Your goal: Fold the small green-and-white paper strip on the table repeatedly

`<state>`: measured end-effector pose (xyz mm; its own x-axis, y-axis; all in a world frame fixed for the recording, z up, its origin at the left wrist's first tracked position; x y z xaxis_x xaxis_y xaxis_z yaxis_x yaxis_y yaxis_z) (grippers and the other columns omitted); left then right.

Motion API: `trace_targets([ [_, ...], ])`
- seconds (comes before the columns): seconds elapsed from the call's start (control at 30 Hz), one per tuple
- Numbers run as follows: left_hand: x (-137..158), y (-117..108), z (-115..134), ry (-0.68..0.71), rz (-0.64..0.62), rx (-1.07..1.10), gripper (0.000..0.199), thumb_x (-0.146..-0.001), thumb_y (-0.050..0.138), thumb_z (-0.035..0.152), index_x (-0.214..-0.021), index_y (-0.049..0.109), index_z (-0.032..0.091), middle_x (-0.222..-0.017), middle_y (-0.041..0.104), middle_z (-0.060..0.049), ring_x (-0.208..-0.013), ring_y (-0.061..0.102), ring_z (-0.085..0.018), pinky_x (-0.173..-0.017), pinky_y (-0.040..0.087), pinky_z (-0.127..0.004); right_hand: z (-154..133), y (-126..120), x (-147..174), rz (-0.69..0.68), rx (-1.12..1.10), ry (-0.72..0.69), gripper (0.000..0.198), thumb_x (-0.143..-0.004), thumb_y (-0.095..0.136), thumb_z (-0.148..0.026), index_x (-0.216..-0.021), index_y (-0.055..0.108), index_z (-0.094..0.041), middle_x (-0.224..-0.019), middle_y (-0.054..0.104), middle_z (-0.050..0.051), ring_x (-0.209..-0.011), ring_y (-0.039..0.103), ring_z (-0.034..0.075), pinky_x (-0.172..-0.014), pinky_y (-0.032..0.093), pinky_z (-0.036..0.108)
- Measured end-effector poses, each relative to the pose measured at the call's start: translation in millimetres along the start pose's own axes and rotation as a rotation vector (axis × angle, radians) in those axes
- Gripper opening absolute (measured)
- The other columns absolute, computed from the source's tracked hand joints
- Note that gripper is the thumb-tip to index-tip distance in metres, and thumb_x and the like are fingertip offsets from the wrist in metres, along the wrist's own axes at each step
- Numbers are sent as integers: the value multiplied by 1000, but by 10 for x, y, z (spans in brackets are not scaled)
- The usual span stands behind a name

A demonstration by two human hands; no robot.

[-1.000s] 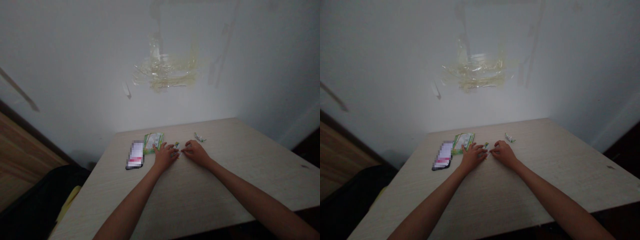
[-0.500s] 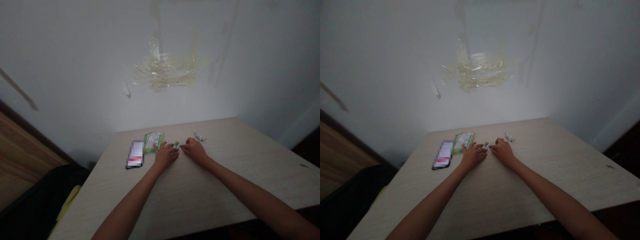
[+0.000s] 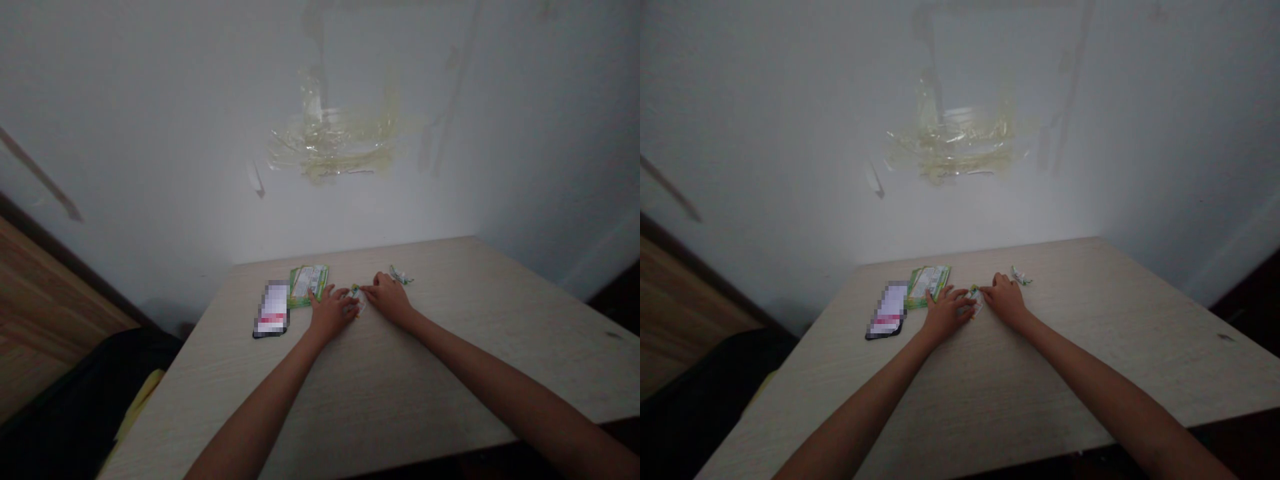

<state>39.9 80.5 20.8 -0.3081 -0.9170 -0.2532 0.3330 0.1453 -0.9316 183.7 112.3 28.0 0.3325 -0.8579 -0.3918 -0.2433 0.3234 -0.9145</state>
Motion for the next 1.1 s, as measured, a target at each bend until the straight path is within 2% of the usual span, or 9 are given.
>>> trace_targets([
  [0.43, 13, -28, 18, 7, 7, -34, 27, -90, 54, 53, -112, 68, 48, -138, 59, 5, -140, 34, -34, -109, 0, -79, 83, 65, -23, 67, -72, 9, 26, -94, 58, -35, -116, 71, -38, -101, 56, 8, -95, 52, 22, -85, 42, 37],
  [0.67, 20, -30, 29, 12, 21, -41, 26, -90, 55, 52, -112, 68, 47, -138, 60, 5, -140, 34, -34, -109, -2, -79, 101, 89, -17, 65, -321, -84, 18, -89, 64, -27, -100, 78, -28, -103, 60, 7, -96, 55, 19, -86, 44, 34],
  [0.9, 26, -50, 30, 19, 45, -46, 28, -87, 55, 59, -112, 66, 52, -136, 61, 9, -140, 34, -35, -107, -5, -81, 81, 51, 12, 94, -384, -110, 15, -87, 64, -25, -91, 78, -22, -97, 61, 8, -91, 56, 20, -84, 46, 33],
  [1.1, 25, -54, 30, 13, 48, -29, 28, -87, 55, 58, -111, 67, 49, -136, 61, 8, -142, 32, -36, -107, -11, -79, -18, -27, 70, 98, -375, -183, 13, -86, 64, -20, -85, 77, -20, -91, 61, 8, -90, 55, 20, -83, 46, 32],
])
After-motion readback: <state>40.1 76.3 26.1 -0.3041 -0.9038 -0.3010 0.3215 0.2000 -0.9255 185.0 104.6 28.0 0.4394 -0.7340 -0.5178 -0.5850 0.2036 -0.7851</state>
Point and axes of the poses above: each hand's wrist, its own x-axis away from the middle knuckle, its own y-axis out of the palm, z = x × y, the point moved 9 cm from there along -x, towards the middle knuckle
